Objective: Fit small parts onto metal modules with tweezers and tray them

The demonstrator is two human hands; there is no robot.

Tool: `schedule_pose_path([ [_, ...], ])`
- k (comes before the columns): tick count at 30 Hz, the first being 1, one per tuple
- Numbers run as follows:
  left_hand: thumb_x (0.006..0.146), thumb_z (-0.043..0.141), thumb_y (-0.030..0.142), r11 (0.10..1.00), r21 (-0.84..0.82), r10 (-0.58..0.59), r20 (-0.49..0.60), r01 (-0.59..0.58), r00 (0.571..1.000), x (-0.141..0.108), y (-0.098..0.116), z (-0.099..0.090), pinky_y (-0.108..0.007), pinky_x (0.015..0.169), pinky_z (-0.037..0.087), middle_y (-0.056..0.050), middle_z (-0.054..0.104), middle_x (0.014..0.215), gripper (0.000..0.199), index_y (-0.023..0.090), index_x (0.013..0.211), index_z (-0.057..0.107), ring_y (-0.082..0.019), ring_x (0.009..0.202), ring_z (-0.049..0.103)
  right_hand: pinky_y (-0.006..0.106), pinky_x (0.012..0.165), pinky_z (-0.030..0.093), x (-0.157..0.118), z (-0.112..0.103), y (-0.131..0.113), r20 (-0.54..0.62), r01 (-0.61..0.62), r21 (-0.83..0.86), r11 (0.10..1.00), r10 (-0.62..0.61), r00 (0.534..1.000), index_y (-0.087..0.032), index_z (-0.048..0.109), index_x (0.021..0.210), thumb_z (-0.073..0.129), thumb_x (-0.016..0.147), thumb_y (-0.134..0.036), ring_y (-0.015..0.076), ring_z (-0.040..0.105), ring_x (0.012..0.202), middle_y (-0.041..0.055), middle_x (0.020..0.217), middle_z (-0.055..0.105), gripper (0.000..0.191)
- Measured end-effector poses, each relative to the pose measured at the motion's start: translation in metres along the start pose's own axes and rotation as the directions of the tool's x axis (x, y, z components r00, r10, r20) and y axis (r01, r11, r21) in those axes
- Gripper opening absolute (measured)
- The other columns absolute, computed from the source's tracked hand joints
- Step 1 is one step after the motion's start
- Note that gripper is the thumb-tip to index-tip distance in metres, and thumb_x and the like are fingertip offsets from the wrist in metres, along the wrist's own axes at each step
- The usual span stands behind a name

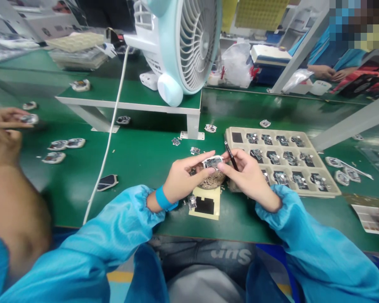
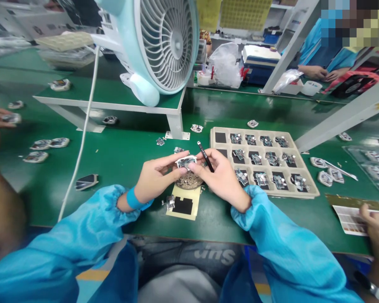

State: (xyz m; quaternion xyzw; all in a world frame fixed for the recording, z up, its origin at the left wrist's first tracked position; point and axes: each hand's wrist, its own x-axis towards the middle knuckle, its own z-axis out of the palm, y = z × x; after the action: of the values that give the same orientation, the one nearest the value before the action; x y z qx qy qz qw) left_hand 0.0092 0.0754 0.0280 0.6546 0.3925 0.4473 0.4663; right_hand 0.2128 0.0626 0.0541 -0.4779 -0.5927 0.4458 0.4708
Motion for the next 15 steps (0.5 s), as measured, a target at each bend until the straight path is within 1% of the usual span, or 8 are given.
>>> schedule_pose_path([
  [3,0.083,0.08,0.036,0.999,-0.042,-0.02,-0.007,0.02,1.0,0.0003,-0.0004,0.0,-0.041,0.095,0.06,-0.007,0.078,0.11,0.046,0.026,0.128,0.074,-0.029,0.109,0.071,0.035,0.087,0.056,0.0008,-0.0003,-0.0001,0.002,0.004,0.004,1.0,-0.004,1.0,-0.022,0.062,0.093,0.084,0.075,-0.054,0.0208,0.068,0.096,0.0039,0.096,0.071,0.043],
  [7,0.08,0.084,0.032,0.974,-0.204,-0.088,0.047,0.096,0.995,0.0019,-0.0015,0.0021,-0.043,0.095,0.06,-0.009,0.077,0.115,0.052,0.023,0.13,0.073,-0.029,0.107,0.072,0.034,0.084,0.056,0.0007,0.0004,0.0001,-0.001,-0.01,0.006,1.0,0.01,1.0,-0.022,0.063,0.094,0.087,0.073,-0.049,0.0197,0.068,0.091,0.0029,0.093,0.07,0.042],
  [11,0.078,0.086,0.03,0.933,-0.33,-0.122,0.08,0.142,0.989,0.0038,-0.0005,0.0042,-0.043,0.098,0.059,-0.012,0.076,0.118,0.053,0.018,0.128,0.073,-0.028,0.108,0.073,0.034,0.081,0.057,0.0004,0.0007,0.0011,-0.005,-0.039,-0.009,0.999,0.039,0.999,-0.022,0.064,0.096,0.086,0.073,-0.05,0.0189,0.067,0.086,0.0026,0.091,0.07,0.043],
  [15,0.076,0.088,0.03,0.92,-0.364,-0.125,0.082,0.146,0.989,0.0049,0.0018,0.0042,-0.042,0.1,0.059,-0.013,0.076,0.119,0.054,0.017,0.126,0.074,-0.027,0.109,0.073,0.034,0.083,0.058,0.0015,-0.0005,0.0016,0.025,-0.036,0.034,0.999,0.035,0.999,-0.021,0.066,0.095,0.087,0.071,-0.05,0.0196,0.068,0.089,0.0033,0.092,0.072,0.043],
])
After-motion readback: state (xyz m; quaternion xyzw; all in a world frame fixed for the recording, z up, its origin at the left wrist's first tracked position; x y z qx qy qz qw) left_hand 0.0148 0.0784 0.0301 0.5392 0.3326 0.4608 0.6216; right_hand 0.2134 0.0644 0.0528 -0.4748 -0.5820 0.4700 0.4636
